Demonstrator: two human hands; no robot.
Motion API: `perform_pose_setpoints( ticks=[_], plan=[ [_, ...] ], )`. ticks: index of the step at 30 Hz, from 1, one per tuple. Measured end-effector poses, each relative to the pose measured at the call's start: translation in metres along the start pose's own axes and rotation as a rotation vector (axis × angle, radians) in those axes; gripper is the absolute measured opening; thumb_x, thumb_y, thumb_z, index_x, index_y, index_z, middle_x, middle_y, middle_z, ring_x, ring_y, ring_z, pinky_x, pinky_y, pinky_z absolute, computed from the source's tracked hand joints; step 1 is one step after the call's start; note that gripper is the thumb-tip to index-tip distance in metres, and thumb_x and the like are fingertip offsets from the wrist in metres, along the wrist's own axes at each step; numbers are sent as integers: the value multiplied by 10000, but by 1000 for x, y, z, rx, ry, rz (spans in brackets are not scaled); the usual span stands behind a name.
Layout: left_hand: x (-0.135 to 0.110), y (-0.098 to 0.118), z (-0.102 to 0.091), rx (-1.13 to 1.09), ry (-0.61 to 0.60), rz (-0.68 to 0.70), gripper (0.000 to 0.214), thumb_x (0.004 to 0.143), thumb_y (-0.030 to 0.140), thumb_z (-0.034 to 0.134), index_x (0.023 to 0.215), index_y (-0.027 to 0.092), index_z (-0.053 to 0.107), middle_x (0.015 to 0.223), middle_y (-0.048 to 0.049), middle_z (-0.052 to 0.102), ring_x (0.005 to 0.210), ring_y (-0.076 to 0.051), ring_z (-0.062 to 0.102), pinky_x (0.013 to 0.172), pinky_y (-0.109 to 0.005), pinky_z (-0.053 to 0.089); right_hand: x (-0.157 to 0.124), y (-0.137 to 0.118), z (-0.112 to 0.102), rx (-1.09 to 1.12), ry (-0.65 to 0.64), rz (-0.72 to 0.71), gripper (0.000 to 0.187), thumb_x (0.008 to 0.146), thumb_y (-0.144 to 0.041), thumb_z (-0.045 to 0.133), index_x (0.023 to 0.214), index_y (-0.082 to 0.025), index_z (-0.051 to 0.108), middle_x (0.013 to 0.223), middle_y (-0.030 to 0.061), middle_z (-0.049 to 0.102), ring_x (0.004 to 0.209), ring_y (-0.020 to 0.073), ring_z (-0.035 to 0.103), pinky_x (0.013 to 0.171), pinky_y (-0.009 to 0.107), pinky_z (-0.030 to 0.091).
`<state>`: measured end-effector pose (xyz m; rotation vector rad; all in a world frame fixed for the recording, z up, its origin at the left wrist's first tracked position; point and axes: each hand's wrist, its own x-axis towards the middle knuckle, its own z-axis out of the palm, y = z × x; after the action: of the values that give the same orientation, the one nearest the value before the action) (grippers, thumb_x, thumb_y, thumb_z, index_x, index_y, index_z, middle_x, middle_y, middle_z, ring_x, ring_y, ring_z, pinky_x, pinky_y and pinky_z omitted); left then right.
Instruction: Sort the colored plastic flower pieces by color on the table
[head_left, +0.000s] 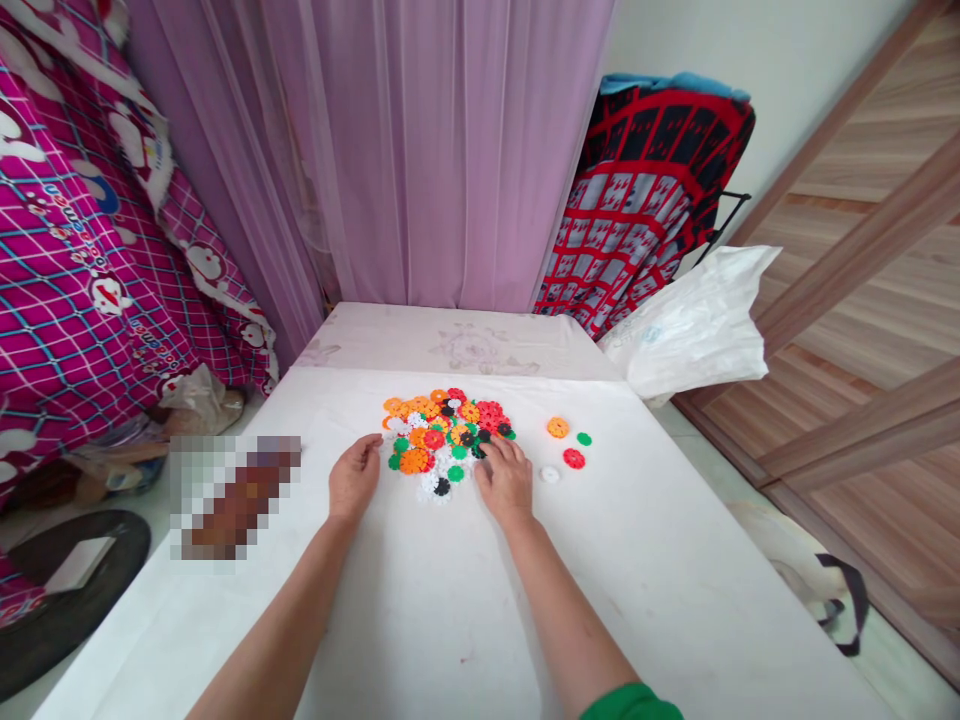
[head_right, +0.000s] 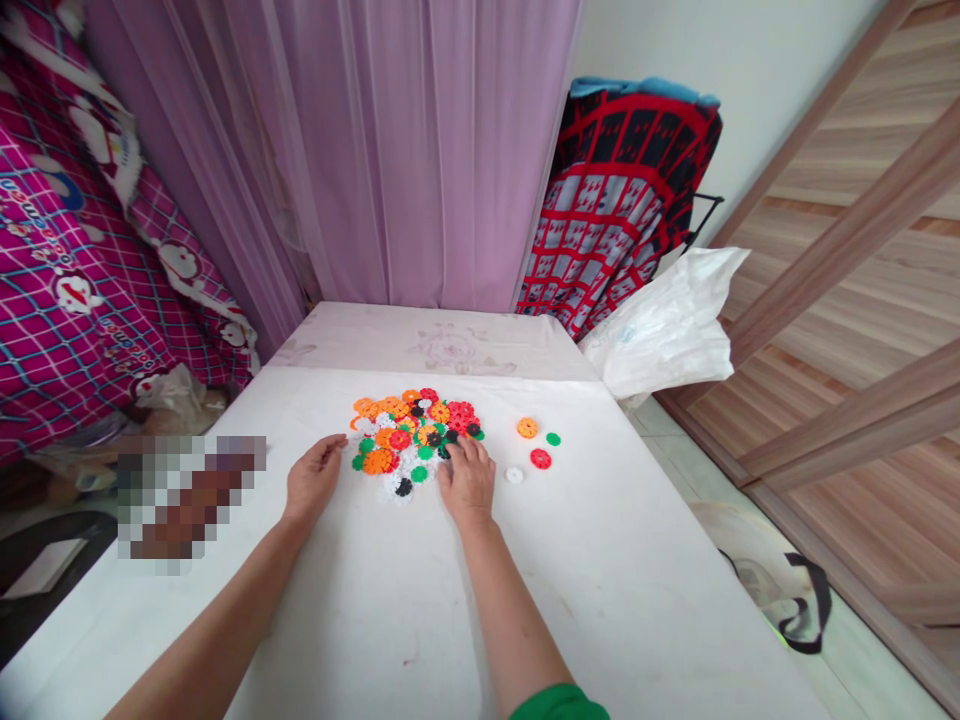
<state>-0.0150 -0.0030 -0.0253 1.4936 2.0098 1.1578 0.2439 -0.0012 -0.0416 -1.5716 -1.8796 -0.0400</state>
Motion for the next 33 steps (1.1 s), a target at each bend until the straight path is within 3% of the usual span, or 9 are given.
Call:
perform_pose_setpoints(
  ticks=[9,17,25,33],
  plan=[
    [0,-3,2,-13,4,14,300,834,302,444,1039,258,659,1047,-12,736,974,-184,672,905,-320,499,-14,-20,-19,136,-135,-244,232,843,-187,539,962,-281,715,1067,12,709,1068,202,557,913,364,390],
    [0,-6,3,-13,3,23,301,830,296,448,1043,261,657,1039,-6,738,968,-176,675,899,-307,502,-12,0,-12,131,110,43,253,776,-153,503,961,-213,664,1012,49,694,952,212,567,850,339,418],
    [-1,-2,1,-2,-10,9,306,830,295,448,1049,264,660,1037,-9,737,959,-186,676,891,-321,504,-5,6,-5,58,-4,13,336,759,-196,548,1089,-203,615,1108,61,672,1125,256,495,894,377,362],
    [0,-4,2,-14,-3,16,300,829,289,449,1039,255,661,1038,-8,737,952,-177,673,895,-310,499,-3,8,-2,55,-21,48,289,785,-187,565,1067,-208,623,1046,57,674,1096,243,504,883,366,353]
  ],
)
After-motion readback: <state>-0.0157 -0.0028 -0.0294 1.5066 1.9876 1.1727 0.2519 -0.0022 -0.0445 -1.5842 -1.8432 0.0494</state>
